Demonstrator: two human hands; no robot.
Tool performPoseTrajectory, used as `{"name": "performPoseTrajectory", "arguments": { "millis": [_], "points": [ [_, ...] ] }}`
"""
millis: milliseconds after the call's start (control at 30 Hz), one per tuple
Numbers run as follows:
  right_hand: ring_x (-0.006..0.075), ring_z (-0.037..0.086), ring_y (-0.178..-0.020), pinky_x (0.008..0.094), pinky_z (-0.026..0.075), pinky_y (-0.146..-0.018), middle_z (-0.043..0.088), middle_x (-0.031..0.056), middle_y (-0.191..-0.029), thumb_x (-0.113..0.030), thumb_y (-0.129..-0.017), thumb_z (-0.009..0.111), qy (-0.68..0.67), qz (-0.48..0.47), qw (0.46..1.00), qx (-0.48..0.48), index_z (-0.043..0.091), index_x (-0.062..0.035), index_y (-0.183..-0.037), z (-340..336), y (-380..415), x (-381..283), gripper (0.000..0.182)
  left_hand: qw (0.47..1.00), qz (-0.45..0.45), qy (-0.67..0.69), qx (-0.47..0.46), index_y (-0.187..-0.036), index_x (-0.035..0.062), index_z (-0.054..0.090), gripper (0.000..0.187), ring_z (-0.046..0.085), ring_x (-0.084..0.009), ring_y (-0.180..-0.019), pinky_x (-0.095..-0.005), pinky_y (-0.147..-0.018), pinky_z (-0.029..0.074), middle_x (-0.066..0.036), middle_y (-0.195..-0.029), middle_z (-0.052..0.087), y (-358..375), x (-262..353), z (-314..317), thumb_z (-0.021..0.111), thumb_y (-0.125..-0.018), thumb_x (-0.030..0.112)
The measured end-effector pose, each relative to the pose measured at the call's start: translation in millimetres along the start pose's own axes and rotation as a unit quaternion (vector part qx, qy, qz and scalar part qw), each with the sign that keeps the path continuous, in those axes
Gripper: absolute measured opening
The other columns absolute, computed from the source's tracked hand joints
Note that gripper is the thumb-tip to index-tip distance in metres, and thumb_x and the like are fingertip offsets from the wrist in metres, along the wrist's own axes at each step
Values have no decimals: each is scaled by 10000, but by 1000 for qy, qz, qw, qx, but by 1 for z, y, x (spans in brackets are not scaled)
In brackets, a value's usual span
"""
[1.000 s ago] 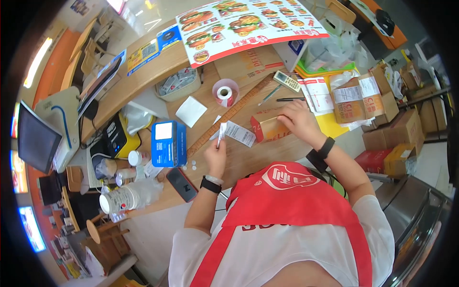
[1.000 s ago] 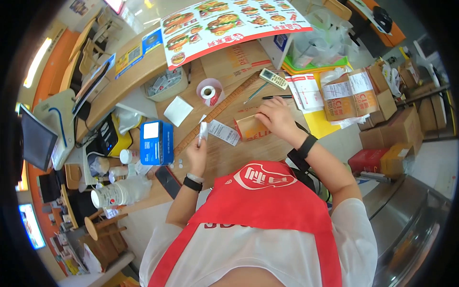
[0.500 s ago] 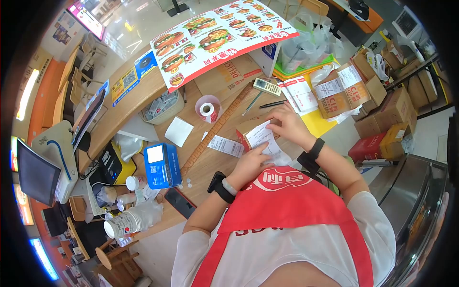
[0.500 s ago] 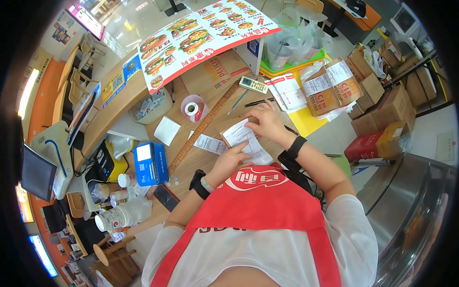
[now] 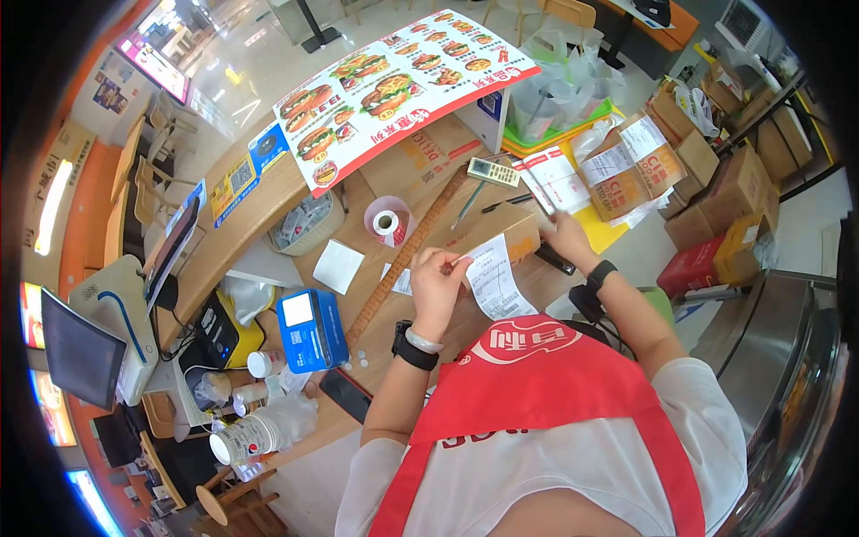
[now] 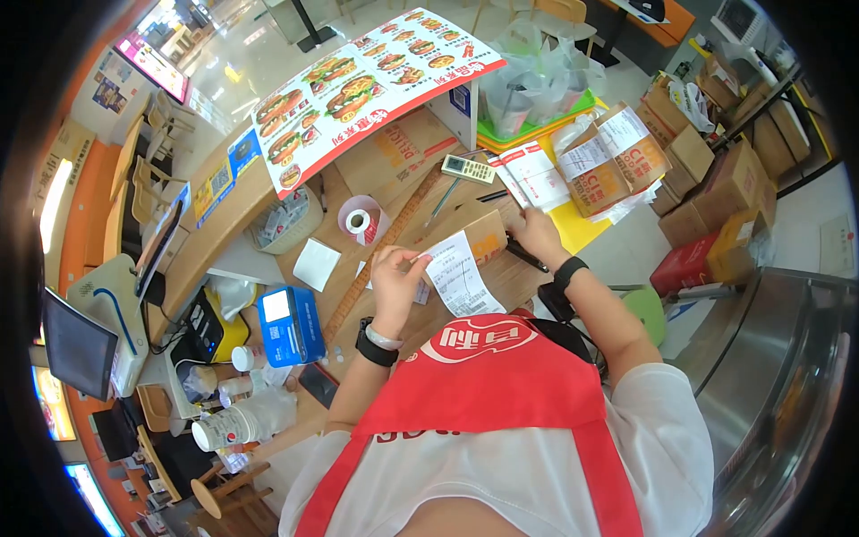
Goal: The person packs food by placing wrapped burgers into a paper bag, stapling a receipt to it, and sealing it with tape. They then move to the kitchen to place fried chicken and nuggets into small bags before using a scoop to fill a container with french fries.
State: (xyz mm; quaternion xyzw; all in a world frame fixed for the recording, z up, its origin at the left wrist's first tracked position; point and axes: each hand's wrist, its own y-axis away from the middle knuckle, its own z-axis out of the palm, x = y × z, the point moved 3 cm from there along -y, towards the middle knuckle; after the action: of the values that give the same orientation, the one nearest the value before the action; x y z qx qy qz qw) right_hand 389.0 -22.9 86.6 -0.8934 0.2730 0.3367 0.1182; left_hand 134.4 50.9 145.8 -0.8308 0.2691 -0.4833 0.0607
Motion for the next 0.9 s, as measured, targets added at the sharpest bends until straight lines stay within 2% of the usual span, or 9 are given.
{"name": "performPoseTrajectory", "arguments": {
  "millis": [33,200,300,367,600,667,733,800,900],
  "points": [
    [335,565,-765,383,452,-693,579,190,-818,-259,-644,638,166,23,982,-93,557,9,-831,8,5,16,337,1000,-9,11,-10,-689,22,610,142,481,-219,-688,-314,-624,381,-70,-690,525,0,-1,1,679,-647,139],
    [323,579,-776,375,454,-694,584,206,-795,-235,-549,656,202,75,964,-157,565,16,-837,17,14,57,392,1000,2,12,-11,-693,9,606,140,488,-211,-652,-310,-600,386,-82,-694,527,2,1,3,665,-666,134],
    [276,585,-678,345,458,-616,587,162,-730,-193,-550,647,98,147,965,-195,552,22,-849,12,8,64,380,999,-18,42,-13,-697,1,601,136,493,-219,-655,-312,-593,390,-89,-711,527,4,2,2,650,-685,126],
    [202,539,-579,301,436,-536,556,92,-675,-156,-553,635,-153,187,960,-142,531,17,-866,-11,6,35,372,999,-15,42,-15,-696,-6,593,135,497,-229,-656,-314,-588,394,-95,-721,523,4,1,3,640,-698,120],
    [122,484,-760,244,409,-632,500,74,-891,-161,-601,679,-448,-34,890,-79,401,-7,-1077,-75,14,-103,572,999,7,33,-19,-673,-1,576,126,474,-234,-627,-324,-565,376,-95,-685,493,5,11,9,631,-705,107],
    [161,475,-833,278,407,-713,483,89,-911,-169,-575,694,-343,-23,934,-93,396,-8,-1082,-48,24,-103,610,999,16,25,-19,-667,8,574,113,459,-236,-618,-328,-556,366,-94,-654,478,7,16,10,631,-702,101],
    [235,486,-869,318,397,-763,478,110,-896,-182,-542,696,-256,-232,938,21,395,-6,-1085,-37,49,-134,645,999,18,16,-28,-674,11,575,87,471,-245,-636,-330,-565,372,-98,-661,490,9,17,12,618,-704,81],
    [303,491,-882,340,400,-764,475,154,-892,-187,-519,688,-220,-357,908,-3,413,-6,-1067,-13,56,-145,639,999,19,7,-35,-680,14,576,61,483,-253,-653,-333,-574,378,-103,-668,503,10,13,18,605,-706,61],
    [326,497,-868,375,389,-776,513,161,-876,-237,-551,684,-132,-388,912,4,468,6,-979,2,55,-146,538,992,40,117,-13,-720,-1,571,50,523,-285,-726,-347,-609,399,-130,-775,555,14,-2,24,543,-680,-11]
  ]
}}
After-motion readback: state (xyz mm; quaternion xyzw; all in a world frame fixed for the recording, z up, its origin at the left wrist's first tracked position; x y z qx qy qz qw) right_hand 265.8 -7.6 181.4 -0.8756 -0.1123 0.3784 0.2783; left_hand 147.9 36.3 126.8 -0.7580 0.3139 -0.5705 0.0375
